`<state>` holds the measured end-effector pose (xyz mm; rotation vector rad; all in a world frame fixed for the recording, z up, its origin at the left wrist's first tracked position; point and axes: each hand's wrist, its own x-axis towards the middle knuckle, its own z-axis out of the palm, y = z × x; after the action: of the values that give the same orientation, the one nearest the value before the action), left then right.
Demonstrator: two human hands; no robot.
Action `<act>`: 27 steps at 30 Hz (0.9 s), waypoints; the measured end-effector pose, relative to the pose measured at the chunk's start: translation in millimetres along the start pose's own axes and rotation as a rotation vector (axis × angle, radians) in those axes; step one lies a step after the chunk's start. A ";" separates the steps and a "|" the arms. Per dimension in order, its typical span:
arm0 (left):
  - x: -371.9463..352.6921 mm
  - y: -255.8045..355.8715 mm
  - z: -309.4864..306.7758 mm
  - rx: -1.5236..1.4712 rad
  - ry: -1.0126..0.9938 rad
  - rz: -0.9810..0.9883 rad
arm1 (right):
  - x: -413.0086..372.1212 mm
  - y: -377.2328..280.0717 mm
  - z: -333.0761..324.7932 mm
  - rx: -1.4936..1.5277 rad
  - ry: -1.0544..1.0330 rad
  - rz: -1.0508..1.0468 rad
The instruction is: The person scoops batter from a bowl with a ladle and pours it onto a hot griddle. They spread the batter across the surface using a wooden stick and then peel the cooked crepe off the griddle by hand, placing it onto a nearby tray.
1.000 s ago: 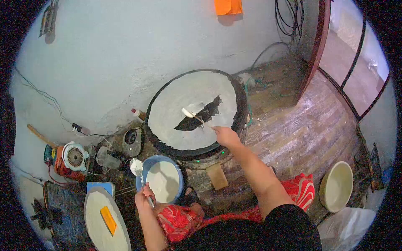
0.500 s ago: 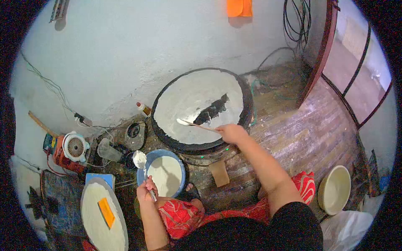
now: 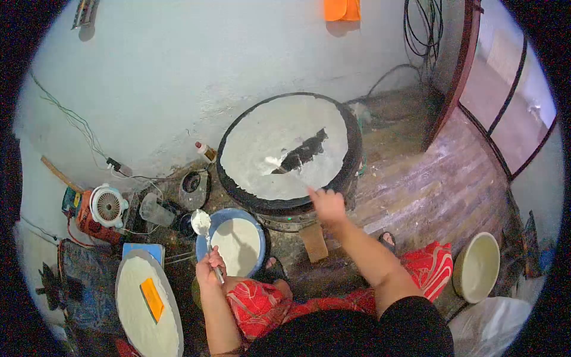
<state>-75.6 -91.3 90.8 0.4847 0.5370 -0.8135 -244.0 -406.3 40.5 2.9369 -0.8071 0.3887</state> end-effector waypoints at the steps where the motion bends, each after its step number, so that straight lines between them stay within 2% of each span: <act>1: -0.9 0.1 -0.6 0.000 -0.001 0.006 | 6.1 11.9 -1.7 0.074 0.002 0.097; 2: -0.3 -0.7 -0.8 -0.002 -0.006 0.012 | 10.6 18.7 -3.1 0.071 0.002 0.100; 4: 0.9 -0.5 -1.5 0.015 0.003 0.025 | 16.8 25.8 -15.5 0.301 -0.010 0.319; 5: 1.4 0.1 -1.3 0.035 0.017 0.041 | 13.8 20.6 -4.2 0.474 0.181 0.316; 6: 1.2 0.1 -1.6 0.036 0.016 0.041 | 5.5 12.5 -5.8 0.474 0.182 0.317; 8: 0.7 0.1 -0.9 0.005 0.026 0.028 | -8.9 -0.9 -12.5 0.416 0.090 0.078; 9: -0.4 -0.6 1.1 0.009 0.029 0.027 | -11.4 5.2 0.9 0.321 0.076 0.027; 10: -1.7 -1.4 3.0 0.020 0.032 0.032 | -11.8 16.0 2.2 0.326 0.073 0.033; 12: -2.4 -1.4 3.1 0.030 0.040 0.035 | 1.7 41.3 1.3 0.144 0.056 0.233; 13: -2.4 -0.8 1.6 0.028 0.037 0.035 | 5.4 45.0 -3.9 0.145 0.052 0.237; 15: 1.3 0.1 0.5 0.028 0.020 0.029 | 11.7 53.8 -17.0 0.173 0.014 0.407; 16: 2.6 1.8 -2.9 0.020 0.010 0.034 | 10.1 50.3 -14.5 0.171 0.019 0.411; 18: 2.1 -0.1 0.6 0.014 -0.001 0.039 | -0.2 26.8 -11.0 0.480 0.218 0.408; 19: 0.2 -1.2 2.3 0.008 -0.001 0.042 | -11.2 16.9 -11.7 0.516 0.287 0.261; 20: -1.5 -2.2 4.4 0.003 0.001 0.046 | -11.2 18.7 -12.2 0.517 0.287 0.262; 22: -0.9 -0.8 3.3 0.010 0.001 0.041 | -13.9 26.0 -10.1 0.226 0.007 0.102; 24: 1.3 0.5 -1.2 0.016 0.000 0.033 | -6.7 51.8 1.6 0.117 0.024 0.277; 27: 6.8 6.7 -9.0 0.002 0.001 0.002 | -2.9 76.7 -11.0 0.040 0.025 0.365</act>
<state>-68.8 -85.7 81.1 0.4877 0.5368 -0.8120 -288.1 -469.3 50.5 2.8061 -1.3500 0.4661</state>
